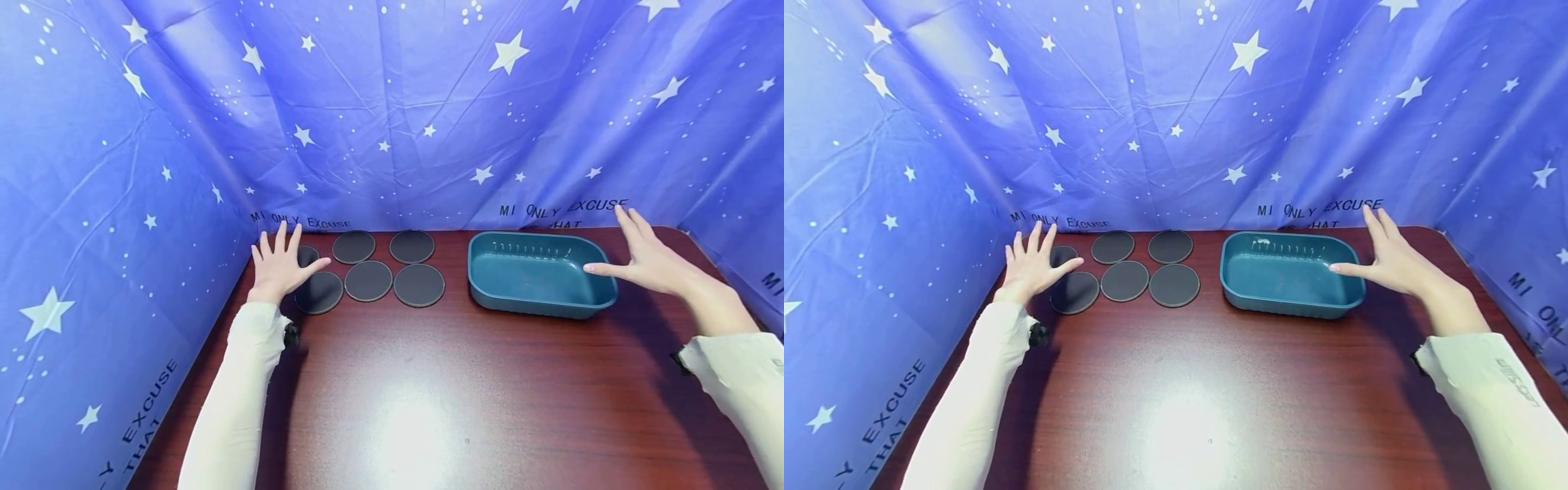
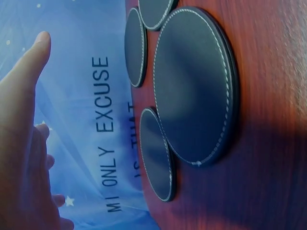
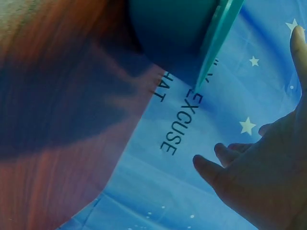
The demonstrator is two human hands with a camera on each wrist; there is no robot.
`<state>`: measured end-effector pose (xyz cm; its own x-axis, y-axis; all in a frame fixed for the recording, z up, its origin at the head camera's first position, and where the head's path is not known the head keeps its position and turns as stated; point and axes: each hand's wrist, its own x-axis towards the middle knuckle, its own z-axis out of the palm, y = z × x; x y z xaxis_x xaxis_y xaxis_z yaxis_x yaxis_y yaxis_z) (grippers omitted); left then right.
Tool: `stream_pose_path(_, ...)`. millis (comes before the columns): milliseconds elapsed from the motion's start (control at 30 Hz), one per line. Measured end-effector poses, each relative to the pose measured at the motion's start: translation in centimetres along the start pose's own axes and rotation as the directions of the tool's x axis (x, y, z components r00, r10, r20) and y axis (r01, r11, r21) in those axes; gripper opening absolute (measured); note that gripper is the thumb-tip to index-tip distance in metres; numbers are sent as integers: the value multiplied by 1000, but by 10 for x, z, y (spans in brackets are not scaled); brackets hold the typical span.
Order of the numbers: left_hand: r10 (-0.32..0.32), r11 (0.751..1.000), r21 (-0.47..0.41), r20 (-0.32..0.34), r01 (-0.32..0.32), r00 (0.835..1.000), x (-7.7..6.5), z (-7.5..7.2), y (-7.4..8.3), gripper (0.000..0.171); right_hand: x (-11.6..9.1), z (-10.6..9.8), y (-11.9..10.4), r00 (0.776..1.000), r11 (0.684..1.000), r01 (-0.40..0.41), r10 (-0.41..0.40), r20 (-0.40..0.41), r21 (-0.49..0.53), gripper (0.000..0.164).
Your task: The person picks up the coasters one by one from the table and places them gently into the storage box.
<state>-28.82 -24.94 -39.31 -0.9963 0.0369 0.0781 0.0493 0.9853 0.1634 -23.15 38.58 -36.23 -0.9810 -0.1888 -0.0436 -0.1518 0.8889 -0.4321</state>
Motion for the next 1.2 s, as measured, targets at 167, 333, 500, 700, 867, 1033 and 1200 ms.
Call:
stream_pose_path(167,-18,1000,-26,10,18,1000,-4,1,-9,107,-5,8,9,1000,999,22,-22,2,47,119)
stream_pose_path(333,-31,998,-49,2,31,1000,-6,3,-16,107,-10,16,17,1000,996,28,-28,4,84,120)
stream_pose_path(500,-45,997,-64,2,45,999,-6,5,-22,109,-15,25,21,1000,993,21,-22,6,119,119)
stream_pose_path(700,-54,995,-81,9,55,998,-8,6,-28,110,-21,34,24,999,991,-16,9,48,134,116)
stream_pose_path(867,-40,997,-68,6,40,999,-9,9,-33,108,-25,38,27,997,990,-43,33,71,137,114)
stream_pose_path(1033,-64,992,-106,19,66,998,-11,12,-39,109,-29,41,29,997,986,-48,38,63,161,111)
stream_pose_path(1200,-99,984,-145,37,103,994,-13,13,-42,110,-34,49,33,998,967,-34,22,51,251,109)
